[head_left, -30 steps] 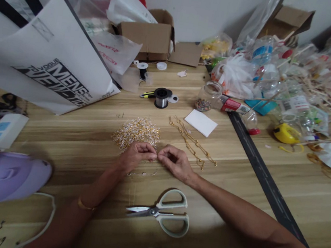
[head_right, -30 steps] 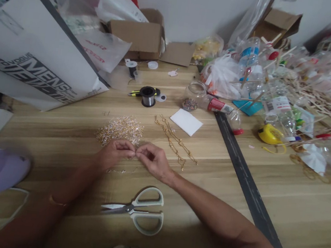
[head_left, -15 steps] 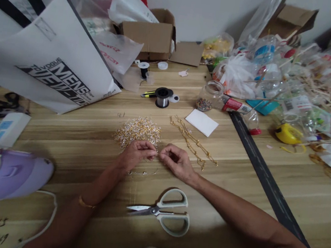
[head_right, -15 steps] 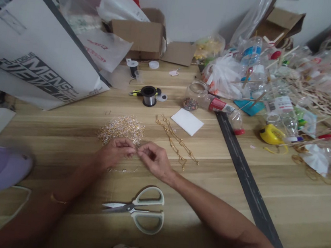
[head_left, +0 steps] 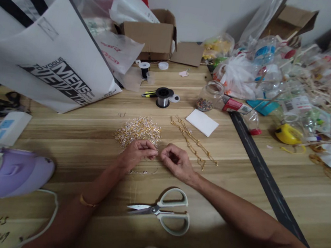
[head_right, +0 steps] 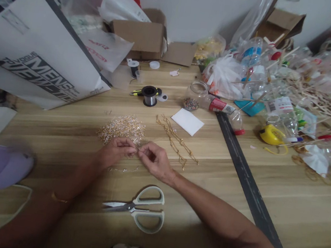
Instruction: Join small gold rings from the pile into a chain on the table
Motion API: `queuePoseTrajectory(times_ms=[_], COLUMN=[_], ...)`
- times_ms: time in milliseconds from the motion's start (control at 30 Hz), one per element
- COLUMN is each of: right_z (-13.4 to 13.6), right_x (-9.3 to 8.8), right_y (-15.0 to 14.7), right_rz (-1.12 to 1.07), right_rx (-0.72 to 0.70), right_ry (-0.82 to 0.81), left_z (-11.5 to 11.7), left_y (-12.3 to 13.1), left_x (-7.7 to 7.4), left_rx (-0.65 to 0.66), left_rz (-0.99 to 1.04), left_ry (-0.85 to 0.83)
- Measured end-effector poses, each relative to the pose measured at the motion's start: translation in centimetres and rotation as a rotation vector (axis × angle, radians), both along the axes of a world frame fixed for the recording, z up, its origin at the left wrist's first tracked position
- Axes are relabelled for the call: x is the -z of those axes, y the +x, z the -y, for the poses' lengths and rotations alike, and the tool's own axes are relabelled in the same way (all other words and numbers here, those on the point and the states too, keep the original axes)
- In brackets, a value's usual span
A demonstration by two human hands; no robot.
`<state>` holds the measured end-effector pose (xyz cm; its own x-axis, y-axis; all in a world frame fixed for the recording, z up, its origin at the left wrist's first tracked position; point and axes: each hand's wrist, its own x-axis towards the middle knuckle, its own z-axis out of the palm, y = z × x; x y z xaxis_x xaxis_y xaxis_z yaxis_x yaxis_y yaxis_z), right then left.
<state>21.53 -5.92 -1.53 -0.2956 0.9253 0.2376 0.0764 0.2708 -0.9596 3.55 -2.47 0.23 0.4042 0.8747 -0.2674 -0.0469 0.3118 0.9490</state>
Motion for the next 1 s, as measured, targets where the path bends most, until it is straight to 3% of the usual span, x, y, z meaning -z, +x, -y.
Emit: queuePoseTrajectory(times_ms=[1000], right_z=[-0.08], right_x=[-0.05], right_y=[-0.01], right_rz=[0.026], right_rx=[0.002], right_ry=[0.002], left_z=[0.03], left_y=[-0.11], left_x=[0.56], left_rx=[0.036], left_rz=[-0.026], left_ry=[0.045])
